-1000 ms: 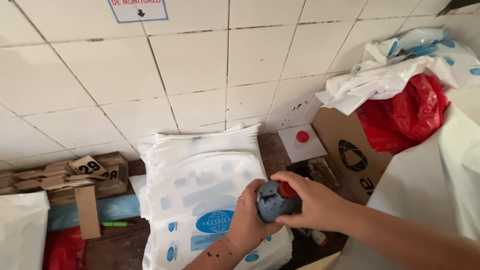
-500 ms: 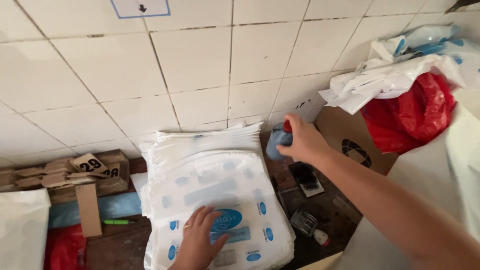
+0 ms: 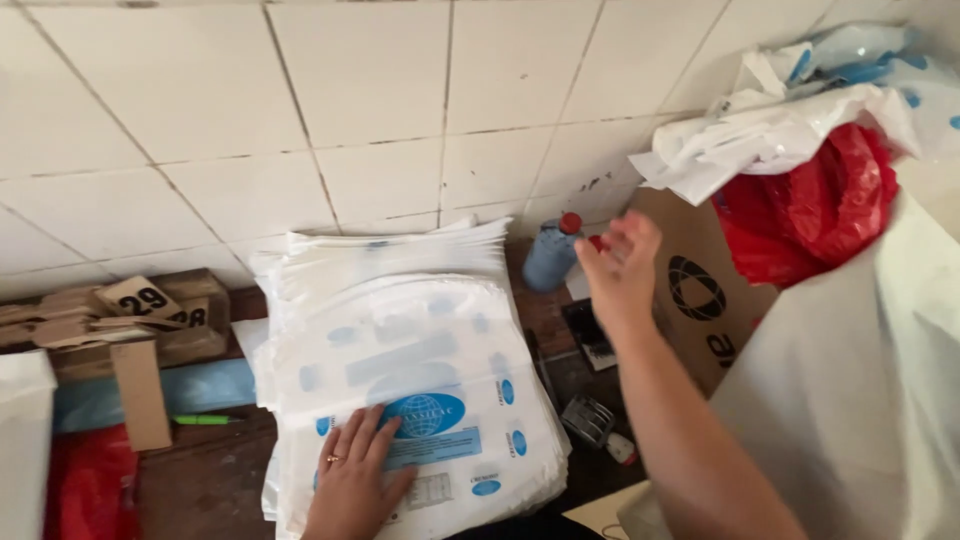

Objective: The person is manually stamping white plastic bags using a hand stamp and ink from a small bottle, processing them one by one from a stack.

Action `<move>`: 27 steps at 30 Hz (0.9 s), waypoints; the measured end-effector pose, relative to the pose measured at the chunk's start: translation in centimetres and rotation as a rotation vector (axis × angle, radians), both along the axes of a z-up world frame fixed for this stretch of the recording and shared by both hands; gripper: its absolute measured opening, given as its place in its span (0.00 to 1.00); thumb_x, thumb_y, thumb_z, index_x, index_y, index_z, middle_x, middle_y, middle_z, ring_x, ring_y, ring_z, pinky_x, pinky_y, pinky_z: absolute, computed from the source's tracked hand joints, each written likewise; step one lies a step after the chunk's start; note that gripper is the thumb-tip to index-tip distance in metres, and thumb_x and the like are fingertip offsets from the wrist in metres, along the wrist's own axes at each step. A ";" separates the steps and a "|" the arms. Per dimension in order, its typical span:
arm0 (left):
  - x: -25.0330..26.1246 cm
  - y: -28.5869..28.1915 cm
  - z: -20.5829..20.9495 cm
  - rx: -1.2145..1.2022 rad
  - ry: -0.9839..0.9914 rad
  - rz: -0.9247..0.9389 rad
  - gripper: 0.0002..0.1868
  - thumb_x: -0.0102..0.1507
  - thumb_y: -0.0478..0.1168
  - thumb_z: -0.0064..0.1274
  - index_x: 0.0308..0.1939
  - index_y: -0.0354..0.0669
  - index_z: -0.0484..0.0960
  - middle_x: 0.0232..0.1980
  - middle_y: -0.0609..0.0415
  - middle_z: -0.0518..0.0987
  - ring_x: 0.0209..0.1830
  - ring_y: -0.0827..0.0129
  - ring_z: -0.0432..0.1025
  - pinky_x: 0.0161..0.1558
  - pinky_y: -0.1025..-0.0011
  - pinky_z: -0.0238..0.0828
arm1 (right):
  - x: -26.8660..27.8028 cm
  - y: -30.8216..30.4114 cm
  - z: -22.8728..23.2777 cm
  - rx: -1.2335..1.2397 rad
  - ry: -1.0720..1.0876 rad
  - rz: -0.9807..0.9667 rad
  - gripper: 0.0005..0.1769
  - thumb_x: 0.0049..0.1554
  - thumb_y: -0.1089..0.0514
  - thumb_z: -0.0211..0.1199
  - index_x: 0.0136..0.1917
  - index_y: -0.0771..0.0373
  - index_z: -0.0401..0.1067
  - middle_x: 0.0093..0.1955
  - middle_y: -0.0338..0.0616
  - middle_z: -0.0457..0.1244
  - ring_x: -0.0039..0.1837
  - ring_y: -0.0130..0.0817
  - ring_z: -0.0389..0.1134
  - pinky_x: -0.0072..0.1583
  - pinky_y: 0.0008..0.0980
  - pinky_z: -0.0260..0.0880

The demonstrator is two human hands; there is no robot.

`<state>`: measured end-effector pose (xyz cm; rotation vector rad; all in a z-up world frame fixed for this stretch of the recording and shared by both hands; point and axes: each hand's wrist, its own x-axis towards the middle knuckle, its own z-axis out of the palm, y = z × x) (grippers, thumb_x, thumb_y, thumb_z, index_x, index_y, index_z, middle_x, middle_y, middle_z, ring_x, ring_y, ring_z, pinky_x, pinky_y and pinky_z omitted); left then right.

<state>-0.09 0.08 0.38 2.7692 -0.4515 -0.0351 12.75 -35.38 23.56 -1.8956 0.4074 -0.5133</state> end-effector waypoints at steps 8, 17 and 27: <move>0.2 0.3 -2.1 0.024 -0.055 -0.004 0.41 0.60 0.72 0.50 0.74 0.68 0.64 0.81 0.69 0.57 0.82 0.67 0.48 0.76 0.57 0.39 | -13.9 -3.8 -9.0 -0.531 0.755 0.320 0.18 0.56 0.41 0.67 0.50 0.52 0.67 0.52 0.37 0.62 0.47 0.30 0.64 0.50 0.30 0.64; 0.1 0.2 -2.7 0.050 -0.085 -0.022 0.42 0.61 0.73 0.47 0.76 0.66 0.62 0.82 0.66 0.55 0.83 0.66 0.46 0.77 0.55 0.37 | -18.2 -6.1 -14.3 -0.478 0.904 0.220 0.14 0.57 0.47 0.63 0.54 0.46 0.65 0.51 0.37 0.66 0.53 0.36 0.68 0.53 0.37 0.65; -0.4 0.0 -1.3 -0.006 -0.191 -0.027 0.39 0.61 0.70 0.48 0.74 0.65 0.65 0.81 0.64 0.59 0.82 0.66 0.49 0.78 0.57 0.39 | -9.1 -7.2 -5.8 -0.456 0.178 -0.005 0.28 0.56 0.42 0.67 0.65 0.51 0.69 0.61 0.44 0.66 0.61 0.40 0.67 0.62 0.43 0.67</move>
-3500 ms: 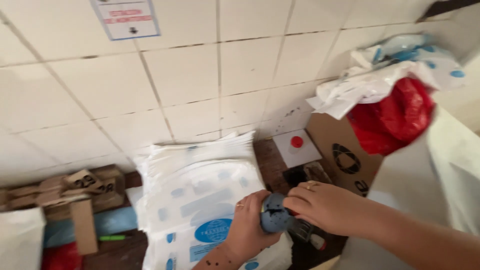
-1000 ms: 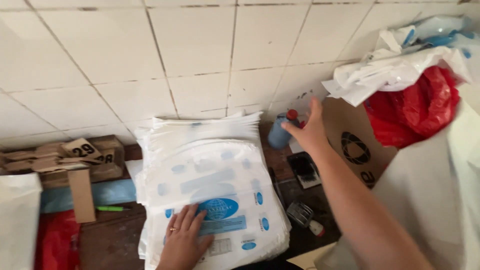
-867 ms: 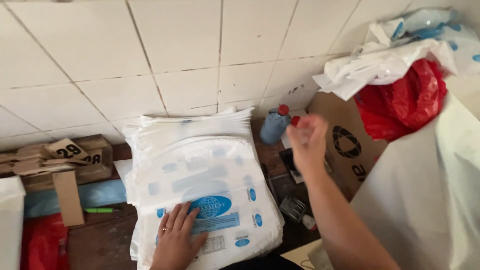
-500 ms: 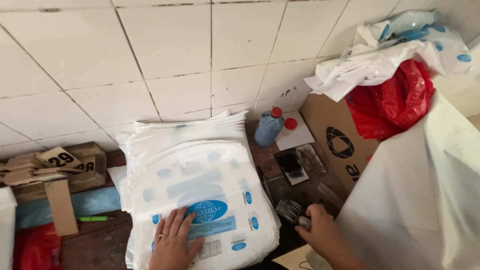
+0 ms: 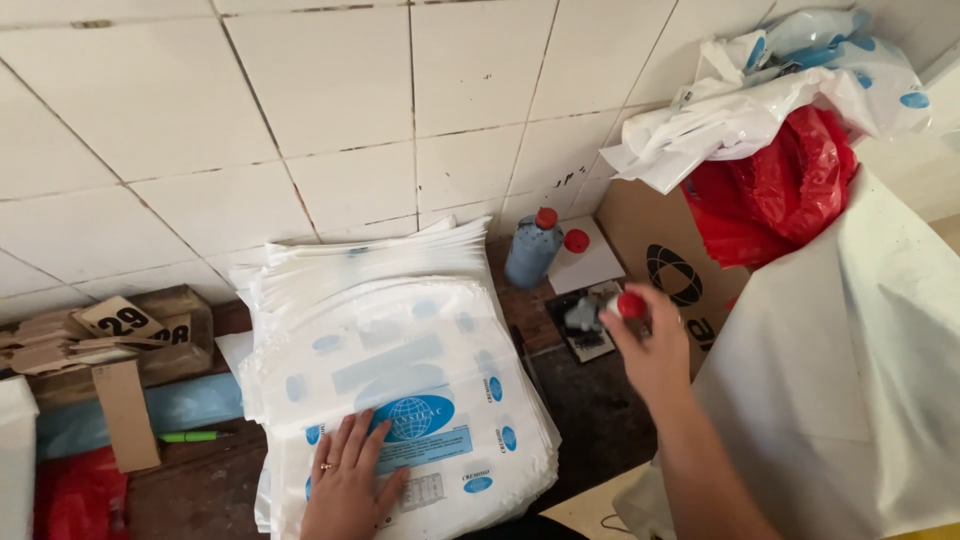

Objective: The person is manually stamping white plastic bags using a hand stamp and ink from a small bottle, processing them one by one from a stack.

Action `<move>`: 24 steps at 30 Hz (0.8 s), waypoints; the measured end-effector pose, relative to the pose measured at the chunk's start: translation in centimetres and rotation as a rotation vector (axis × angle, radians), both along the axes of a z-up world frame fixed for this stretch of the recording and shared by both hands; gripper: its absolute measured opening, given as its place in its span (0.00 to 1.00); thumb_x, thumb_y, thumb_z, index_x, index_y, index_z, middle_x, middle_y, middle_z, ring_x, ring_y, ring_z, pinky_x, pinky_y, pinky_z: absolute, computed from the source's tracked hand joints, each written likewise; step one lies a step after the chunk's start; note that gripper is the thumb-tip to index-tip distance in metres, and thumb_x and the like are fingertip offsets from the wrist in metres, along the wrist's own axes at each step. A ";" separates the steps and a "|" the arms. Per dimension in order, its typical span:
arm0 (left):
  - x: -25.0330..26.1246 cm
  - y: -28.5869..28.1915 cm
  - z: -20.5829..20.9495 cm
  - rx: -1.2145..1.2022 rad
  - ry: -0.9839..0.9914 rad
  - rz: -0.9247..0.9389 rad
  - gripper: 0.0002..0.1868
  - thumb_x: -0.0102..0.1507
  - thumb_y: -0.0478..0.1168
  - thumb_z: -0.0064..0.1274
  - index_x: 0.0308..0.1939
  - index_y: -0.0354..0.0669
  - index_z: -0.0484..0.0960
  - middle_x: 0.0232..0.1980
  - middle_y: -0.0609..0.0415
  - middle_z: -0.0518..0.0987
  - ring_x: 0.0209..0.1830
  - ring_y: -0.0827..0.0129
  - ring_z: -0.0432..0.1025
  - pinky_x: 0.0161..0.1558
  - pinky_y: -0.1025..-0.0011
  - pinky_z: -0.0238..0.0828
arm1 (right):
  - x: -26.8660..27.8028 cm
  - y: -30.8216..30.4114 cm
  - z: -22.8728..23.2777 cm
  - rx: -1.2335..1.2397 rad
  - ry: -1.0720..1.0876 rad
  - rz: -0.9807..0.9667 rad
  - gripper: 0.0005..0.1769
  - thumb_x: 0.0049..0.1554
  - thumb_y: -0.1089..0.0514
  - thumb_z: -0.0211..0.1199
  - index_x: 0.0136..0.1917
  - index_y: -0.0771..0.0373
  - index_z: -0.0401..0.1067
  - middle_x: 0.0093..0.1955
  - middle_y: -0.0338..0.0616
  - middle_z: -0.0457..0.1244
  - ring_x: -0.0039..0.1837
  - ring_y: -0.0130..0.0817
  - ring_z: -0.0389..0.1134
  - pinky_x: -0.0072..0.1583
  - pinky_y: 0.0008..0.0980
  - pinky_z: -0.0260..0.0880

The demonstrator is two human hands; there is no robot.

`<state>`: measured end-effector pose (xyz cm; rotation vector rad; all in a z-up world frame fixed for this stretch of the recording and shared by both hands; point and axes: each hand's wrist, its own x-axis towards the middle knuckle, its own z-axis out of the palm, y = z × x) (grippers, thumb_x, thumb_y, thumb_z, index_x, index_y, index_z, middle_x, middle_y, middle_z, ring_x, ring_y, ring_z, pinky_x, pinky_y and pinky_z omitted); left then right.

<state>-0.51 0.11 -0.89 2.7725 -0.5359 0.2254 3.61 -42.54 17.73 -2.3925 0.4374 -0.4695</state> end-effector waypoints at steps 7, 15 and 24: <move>0.4 0.3 -1.3 0.011 0.035 0.008 0.41 0.61 0.72 0.47 0.75 0.68 0.64 0.82 0.68 0.57 0.83 0.67 0.47 0.77 0.55 0.39 | 4.7 -0.9 0.3 0.215 -0.030 -0.017 0.23 0.57 0.51 0.70 0.57 0.58 0.61 0.50 0.44 0.61 0.47 0.37 0.64 0.53 0.36 0.67; 0.4 0.0 -1.5 0.025 0.048 0.032 0.39 0.60 0.73 0.48 0.72 0.68 0.68 0.81 0.67 0.59 0.82 0.65 0.50 0.77 0.55 0.42 | 6.0 -1.8 -0.2 0.662 0.051 -0.106 0.10 0.59 0.62 0.68 0.54 0.57 0.75 0.42 0.40 0.60 0.33 0.31 0.62 0.39 0.29 0.68; 0.3 0.2 -1.4 0.005 0.005 0.010 0.40 0.60 0.72 0.48 0.74 0.67 0.65 0.82 0.67 0.58 0.83 0.66 0.48 0.78 0.56 0.39 | 6.4 -3.5 -0.3 0.096 0.183 0.129 0.27 0.57 0.44 0.66 0.67 0.55 0.71 0.58 0.41 0.67 0.57 0.36 0.67 0.59 0.36 0.67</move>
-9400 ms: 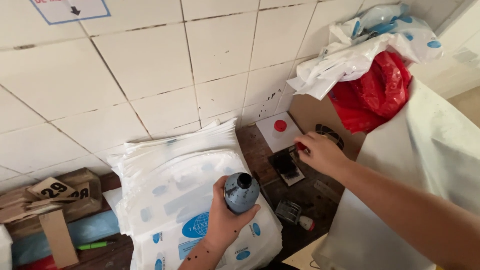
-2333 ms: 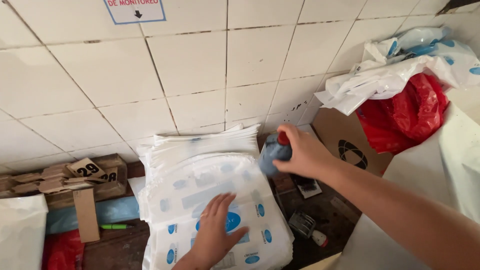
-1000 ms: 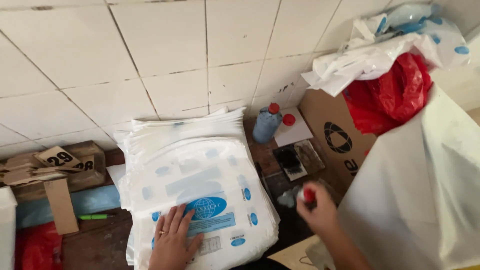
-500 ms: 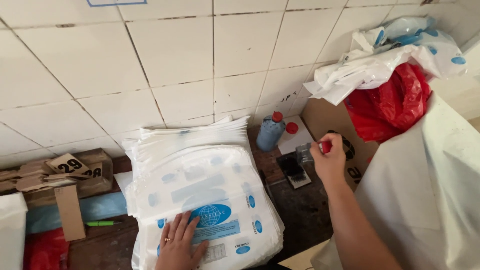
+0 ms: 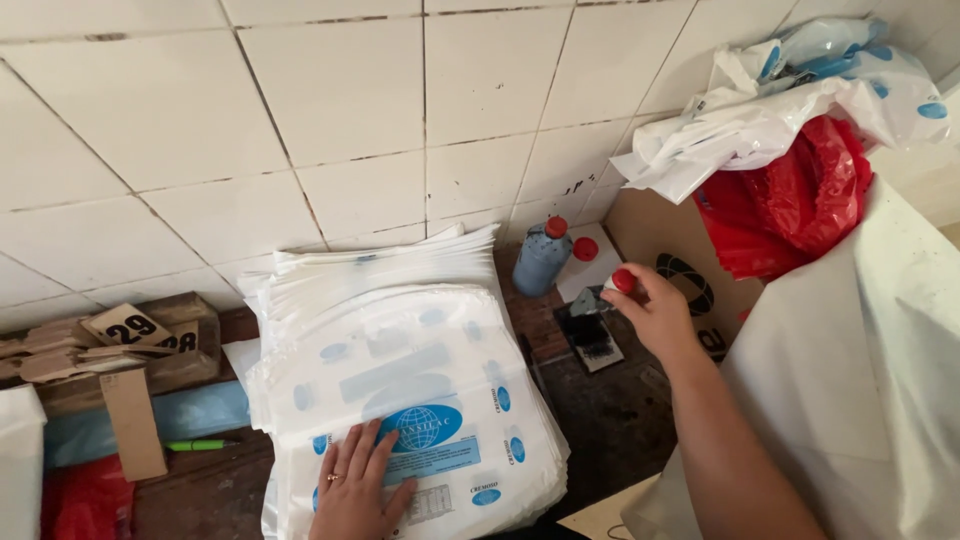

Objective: The person is manually stamping white plastic bags using a hand stamp and ink from a small bottle, processing them one by one from a stack.

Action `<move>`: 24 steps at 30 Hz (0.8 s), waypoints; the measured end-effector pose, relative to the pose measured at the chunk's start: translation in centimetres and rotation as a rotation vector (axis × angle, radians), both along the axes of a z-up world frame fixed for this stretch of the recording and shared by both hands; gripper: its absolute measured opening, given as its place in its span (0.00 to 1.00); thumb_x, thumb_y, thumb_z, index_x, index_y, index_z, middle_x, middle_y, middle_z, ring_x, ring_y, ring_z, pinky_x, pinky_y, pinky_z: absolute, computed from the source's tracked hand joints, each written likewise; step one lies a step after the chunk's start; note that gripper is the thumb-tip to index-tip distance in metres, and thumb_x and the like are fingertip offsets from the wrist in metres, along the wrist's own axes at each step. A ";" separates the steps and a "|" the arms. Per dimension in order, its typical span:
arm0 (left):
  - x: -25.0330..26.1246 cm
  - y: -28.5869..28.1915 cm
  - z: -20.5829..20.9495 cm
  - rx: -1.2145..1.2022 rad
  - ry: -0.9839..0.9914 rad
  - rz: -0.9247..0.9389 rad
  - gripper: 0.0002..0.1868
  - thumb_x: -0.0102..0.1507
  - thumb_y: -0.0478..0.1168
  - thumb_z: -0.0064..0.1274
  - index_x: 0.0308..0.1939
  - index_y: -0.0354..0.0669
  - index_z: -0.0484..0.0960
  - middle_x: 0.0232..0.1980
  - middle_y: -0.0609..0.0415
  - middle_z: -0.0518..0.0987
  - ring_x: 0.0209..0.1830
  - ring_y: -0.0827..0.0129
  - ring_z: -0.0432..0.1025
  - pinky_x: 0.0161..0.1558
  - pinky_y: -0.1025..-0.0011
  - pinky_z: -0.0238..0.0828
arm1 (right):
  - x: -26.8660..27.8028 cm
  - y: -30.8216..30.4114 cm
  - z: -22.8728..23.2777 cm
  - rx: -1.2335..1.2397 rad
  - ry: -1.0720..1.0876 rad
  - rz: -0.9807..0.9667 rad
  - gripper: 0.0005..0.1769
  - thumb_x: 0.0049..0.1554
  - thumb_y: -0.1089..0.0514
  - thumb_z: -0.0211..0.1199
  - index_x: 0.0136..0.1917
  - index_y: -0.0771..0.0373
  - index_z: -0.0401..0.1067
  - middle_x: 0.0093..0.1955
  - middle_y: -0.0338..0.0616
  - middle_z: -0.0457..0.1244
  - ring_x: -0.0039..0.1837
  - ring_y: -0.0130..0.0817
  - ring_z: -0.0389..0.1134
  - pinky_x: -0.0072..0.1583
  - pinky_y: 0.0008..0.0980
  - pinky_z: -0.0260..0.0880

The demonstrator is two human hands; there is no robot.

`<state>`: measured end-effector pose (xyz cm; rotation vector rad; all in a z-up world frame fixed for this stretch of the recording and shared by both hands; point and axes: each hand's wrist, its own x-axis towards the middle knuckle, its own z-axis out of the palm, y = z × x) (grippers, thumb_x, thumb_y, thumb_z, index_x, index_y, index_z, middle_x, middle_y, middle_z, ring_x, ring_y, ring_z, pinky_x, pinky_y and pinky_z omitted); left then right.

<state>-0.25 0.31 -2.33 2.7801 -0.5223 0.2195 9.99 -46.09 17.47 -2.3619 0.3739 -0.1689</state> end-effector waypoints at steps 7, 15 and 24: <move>0.2 0.0 0.8 0.019 0.163 -0.014 0.40 0.63 0.71 0.47 0.76 0.66 0.61 0.83 0.65 0.54 0.83 0.64 0.44 0.78 0.54 0.34 | 0.3 -1.0 -2.0 0.045 0.084 -0.045 0.29 0.56 0.42 0.67 0.67 0.53 0.69 0.57 0.43 0.69 0.59 0.38 0.70 0.61 0.35 0.67; 0.1 -0.1 0.9 0.025 0.070 -0.011 0.41 0.62 0.71 0.48 0.75 0.65 0.63 0.82 0.66 0.56 0.83 0.65 0.47 0.77 0.55 0.38 | 0.4 -0.6 -3.6 0.063 0.028 0.017 0.28 0.55 0.46 0.68 0.69 0.47 0.72 0.62 0.42 0.69 0.61 0.34 0.71 0.62 0.32 0.69; -0.1 -0.2 1.6 -0.013 0.087 -0.017 0.39 0.62 0.69 0.50 0.75 0.63 0.64 0.82 0.63 0.57 0.83 0.64 0.47 0.78 0.55 0.36 | 1.3 -0.9 -6.4 0.014 -0.031 0.065 0.27 0.56 0.47 0.68 0.69 0.49 0.72 0.62 0.42 0.69 0.61 0.35 0.71 0.62 0.33 0.69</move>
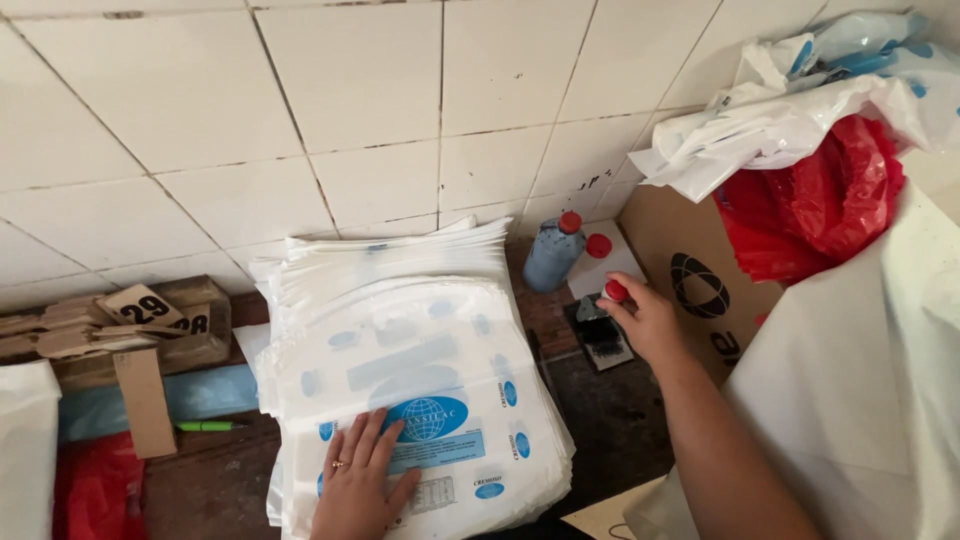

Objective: The person is manually stamping white plastic bags using a hand stamp and ink from a small bottle, processing them one by one from a stack.

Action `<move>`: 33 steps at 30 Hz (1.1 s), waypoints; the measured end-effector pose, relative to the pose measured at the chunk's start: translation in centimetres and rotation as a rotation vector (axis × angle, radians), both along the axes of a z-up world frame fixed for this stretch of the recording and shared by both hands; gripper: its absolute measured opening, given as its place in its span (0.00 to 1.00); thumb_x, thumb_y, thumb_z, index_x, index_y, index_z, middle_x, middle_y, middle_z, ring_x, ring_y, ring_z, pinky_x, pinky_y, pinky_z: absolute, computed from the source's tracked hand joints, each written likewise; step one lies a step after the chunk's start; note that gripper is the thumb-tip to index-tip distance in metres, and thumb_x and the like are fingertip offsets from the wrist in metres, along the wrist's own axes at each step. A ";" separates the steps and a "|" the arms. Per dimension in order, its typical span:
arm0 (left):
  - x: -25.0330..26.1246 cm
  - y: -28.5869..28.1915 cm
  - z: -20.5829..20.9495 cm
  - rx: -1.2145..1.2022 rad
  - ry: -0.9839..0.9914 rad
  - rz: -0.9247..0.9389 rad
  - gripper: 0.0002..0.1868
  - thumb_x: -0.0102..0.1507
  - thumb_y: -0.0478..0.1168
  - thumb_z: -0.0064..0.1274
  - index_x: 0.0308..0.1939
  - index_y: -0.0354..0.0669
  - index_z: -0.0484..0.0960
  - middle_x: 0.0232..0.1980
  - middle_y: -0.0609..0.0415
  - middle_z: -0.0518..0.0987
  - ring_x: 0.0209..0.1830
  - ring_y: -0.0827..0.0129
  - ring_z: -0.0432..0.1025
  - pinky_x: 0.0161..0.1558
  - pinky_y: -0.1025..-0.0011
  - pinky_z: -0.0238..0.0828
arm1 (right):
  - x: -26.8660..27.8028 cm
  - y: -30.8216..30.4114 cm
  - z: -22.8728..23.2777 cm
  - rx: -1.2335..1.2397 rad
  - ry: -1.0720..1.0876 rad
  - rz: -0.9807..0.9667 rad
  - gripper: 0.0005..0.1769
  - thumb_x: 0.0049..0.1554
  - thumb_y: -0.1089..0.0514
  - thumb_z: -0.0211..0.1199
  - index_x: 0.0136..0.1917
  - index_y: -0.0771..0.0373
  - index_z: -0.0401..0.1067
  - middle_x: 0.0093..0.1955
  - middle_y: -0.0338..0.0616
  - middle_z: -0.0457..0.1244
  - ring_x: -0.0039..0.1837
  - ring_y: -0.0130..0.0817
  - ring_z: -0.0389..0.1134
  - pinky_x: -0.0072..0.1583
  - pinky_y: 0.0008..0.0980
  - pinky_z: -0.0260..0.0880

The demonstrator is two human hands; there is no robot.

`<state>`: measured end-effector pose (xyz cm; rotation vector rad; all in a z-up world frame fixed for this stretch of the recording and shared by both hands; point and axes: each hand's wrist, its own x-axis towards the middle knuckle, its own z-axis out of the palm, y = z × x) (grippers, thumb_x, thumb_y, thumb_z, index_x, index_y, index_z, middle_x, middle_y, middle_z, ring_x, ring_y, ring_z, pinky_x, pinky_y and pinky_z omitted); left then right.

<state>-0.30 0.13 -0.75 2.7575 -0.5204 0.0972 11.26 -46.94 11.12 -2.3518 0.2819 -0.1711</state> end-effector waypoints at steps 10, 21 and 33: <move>0.0 -0.2 1.7 0.008 -0.012 -0.006 0.38 0.64 0.68 0.47 0.74 0.60 0.66 0.80 0.60 0.60 0.82 0.62 0.49 0.77 0.53 0.38 | 0.0 0.0 -1.2 -0.136 -0.094 0.063 0.29 0.58 0.47 0.66 0.72 0.50 0.68 0.63 0.46 0.67 0.62 0.44 0.68 0.61 0.41 0.67; -0.7 -0.4 0.8 0.101 -0.072 -0.071 0.53 0.61 0.79 0.50 0.81 0.58 0.54 0.84 0.56 0.47 0.83 0.59 0.36 0.76 0.51 0.24 | -8.5 12.3 4.8 -0.040 -0.380 0.268 0.28 0.53 0.48 0.72 0.64 0.56 0.72 0.47 0.35 0.69 0.36 0.20 0.69 0.38 0.13 0.77; -4.7 -1.0 4.6 -0.241 0.092 -0.442 0.24 0.67 0.53 0.55 0.67 0.59 0.79 0.76 0.50 0.67 0.78 0.46 0.53 0.73 0.47 0.44 | -13.8 18.1 0.0 -0.005 -0.390 0.435 0.29 0.50 0.50 0.78 0.62 0.58 0.73 0.46 0.33 0.70 0.48 0.26 0.72 0.57 0.31 0.70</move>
